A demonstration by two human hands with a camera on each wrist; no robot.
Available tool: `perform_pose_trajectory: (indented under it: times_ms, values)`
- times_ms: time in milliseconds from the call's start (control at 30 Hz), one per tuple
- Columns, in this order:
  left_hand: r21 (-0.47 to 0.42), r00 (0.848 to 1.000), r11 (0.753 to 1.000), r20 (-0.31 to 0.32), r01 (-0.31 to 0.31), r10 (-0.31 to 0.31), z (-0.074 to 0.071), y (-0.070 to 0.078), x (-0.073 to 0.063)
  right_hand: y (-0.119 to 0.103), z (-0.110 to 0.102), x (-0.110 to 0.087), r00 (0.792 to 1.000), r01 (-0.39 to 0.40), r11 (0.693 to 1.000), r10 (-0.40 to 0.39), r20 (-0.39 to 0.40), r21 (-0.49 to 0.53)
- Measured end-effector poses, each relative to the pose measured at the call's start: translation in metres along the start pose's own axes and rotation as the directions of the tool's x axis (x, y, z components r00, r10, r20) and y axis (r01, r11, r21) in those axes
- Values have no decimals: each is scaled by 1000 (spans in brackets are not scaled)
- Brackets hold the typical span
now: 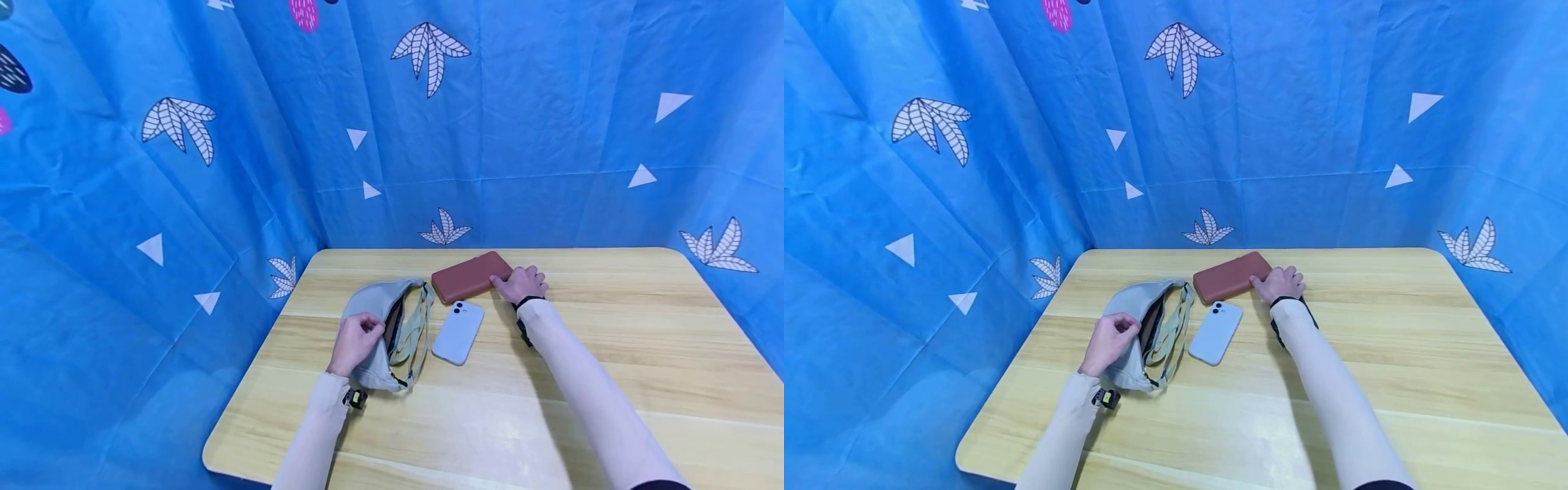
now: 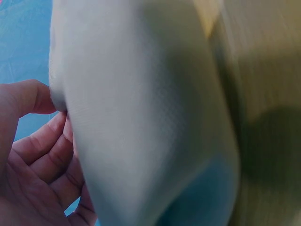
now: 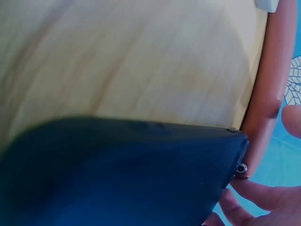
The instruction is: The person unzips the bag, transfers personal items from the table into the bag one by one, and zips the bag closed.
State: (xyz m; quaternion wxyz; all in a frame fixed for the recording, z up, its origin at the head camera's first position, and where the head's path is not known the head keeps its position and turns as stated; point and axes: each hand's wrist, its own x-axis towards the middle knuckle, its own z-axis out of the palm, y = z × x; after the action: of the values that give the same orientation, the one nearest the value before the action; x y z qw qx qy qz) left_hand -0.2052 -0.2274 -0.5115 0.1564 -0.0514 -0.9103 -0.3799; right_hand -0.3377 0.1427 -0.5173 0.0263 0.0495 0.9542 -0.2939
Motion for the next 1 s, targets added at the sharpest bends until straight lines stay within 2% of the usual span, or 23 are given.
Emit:
perform_pose_trajectory:
  times_ms: [367, 633, 833, 1000]
  values:
    - [7, 1000, 1000, 3, -3, 3, 0, -2, 1, -3, 2, 5, 999, -20, 999, 21, 29, -33]
    - [-2, 1000, 1000, 6, -14, 14, 0, -3, 1, -4, 3, 6, 999, -29, 999, 29, 37, -14]
    - [-26, 1000, 1000, 22, 14, -14, 0, -2, 0, -6, 2, 5, 999, -38, 999, 38, 38, -4]
    - [-28, 1000, 1000, 12, 3, -3, 1, -3, 0, -5, 2, 6, 998, -50, 999, 50, 48, -13]
